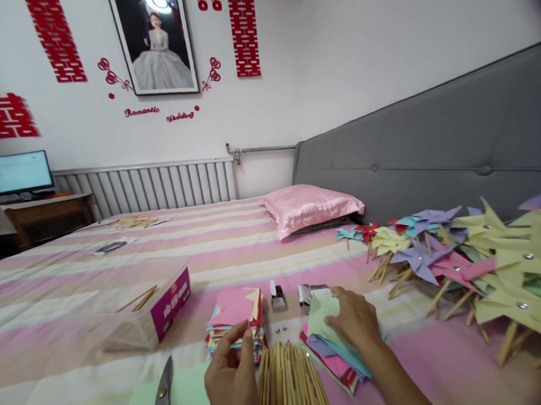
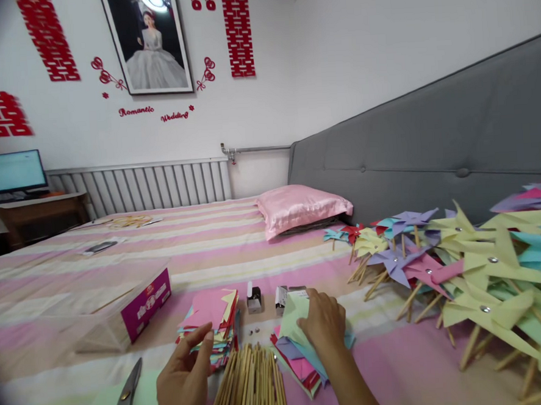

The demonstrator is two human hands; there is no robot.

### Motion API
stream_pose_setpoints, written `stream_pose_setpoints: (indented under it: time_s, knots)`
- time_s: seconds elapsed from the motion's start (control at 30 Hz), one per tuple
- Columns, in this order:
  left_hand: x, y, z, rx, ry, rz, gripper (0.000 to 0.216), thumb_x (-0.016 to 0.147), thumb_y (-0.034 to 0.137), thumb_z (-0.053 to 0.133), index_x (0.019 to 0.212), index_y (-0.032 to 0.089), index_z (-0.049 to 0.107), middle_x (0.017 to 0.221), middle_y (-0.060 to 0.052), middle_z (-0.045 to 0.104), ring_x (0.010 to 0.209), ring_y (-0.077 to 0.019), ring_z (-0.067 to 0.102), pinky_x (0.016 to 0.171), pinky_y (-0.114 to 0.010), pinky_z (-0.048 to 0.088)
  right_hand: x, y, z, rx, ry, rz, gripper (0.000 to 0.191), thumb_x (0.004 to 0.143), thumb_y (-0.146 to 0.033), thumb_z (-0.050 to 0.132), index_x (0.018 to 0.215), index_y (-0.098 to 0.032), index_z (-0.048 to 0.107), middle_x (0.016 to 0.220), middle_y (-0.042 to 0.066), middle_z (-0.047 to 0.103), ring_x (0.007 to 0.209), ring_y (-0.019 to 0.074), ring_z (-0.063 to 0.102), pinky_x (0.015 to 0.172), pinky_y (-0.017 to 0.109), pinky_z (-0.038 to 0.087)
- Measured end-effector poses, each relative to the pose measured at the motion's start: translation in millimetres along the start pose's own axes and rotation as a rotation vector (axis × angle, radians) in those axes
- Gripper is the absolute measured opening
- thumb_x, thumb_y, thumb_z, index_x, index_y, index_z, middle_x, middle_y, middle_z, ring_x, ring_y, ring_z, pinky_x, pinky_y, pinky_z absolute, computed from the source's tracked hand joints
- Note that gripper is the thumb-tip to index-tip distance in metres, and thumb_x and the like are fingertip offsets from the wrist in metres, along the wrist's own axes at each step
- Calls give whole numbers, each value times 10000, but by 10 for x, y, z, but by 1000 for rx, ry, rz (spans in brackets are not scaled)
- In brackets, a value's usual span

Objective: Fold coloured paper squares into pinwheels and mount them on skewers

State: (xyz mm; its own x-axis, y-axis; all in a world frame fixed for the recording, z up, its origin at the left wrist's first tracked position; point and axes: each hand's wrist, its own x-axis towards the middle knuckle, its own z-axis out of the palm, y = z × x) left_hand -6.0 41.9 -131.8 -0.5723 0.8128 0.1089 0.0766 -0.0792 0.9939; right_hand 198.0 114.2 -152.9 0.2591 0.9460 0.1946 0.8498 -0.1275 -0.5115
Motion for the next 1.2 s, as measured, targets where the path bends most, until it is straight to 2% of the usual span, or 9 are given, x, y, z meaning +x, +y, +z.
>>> stream_pose_setpoints:
  time_s: [0.13,0.27,0.37,0.47,0.57,0.7,0.9,1.07,1.2]
  knots:
    - [-13,6,11,-17,9,13,447,600,487,662,884,142,670,500,25,531,517,-145,465,493,-250,367,34,-2,-65,133,11,13,347,617,-107,579,947,-178,657,915,114,701,966,308,580,894,433,319]
    - [-30,16,23,-36,23,4,489,563,514,678,864,129,673,465,29,525,452,-123,415,448,-239,332,15,-75,-235,423,-47,-47,224,660,-152,534,798,-222,695,845,53,722,861,244,632,775,333,423]
    - [-47,23,35,-52,-18,-13,455,601,497,663,872,131,661,474,19,543,470,-135,449,458,-242,358,-56,-182,-377,695,-108,-107,233,693,-256,523,846,-206,691,828,39,723,812,226,645,714,293,464]
    - [-77,33,69,-77,-61,45,434,614,485,661,864,130,661,574,-21,606,552,-170,524,512,-265,411,-147,-308,-437,921,-174,-102,354,694,-399,539,929,-165,661,769,50,720,696,222,658,628,296,496]
    - [-130,58,129,-142,-178,86,442,604,478,671,875,129,665,740,-76,668,668,-209,579,617,-303,458,-234,-443,-402,1125,-246,-51,418,660,-466,595,927,-148,645,704,48,709,590,203,645,571,293,494]
    - [-196,78,194,-401,-347,0,462,596,465,684,913,129,656,902,-125,697,833,-263,616,745,-343,477,-334,-604,-287,1372,-367,8,380,600,-459,692,813,-146,649,681,41,695,602,184,633,581,263,477]
    - [-132,34,154,-477,-297,-290,487,597,500,687,880,104,670,691,-103,715,704,-267,658,637,-348,504,-422,-688,-172,1311,-548,-26,330,562,-403,747,716,-137,629,596,21,667,568,161,615,559,241,447]
    - [-138,45,137,-458,-383,-251,447,569,463,723,814,91,692,602,-76,694,579,-222,631,484,-268,457,-458,-708,-216,1316,-523,-70,413,502,-369,790,819,-158,631,750,42,688,680,182,634,623,263,475]
    - [-214,79,153,-364,-432,-275,400,575,477,713,697,96,693,516,-51,656,447,-164,571,418,-232,404,-476,-727,-246,1287,-540,-57,371,514,-398,779,764,-150,664,655,9,661,567,143,593,530,224,437]
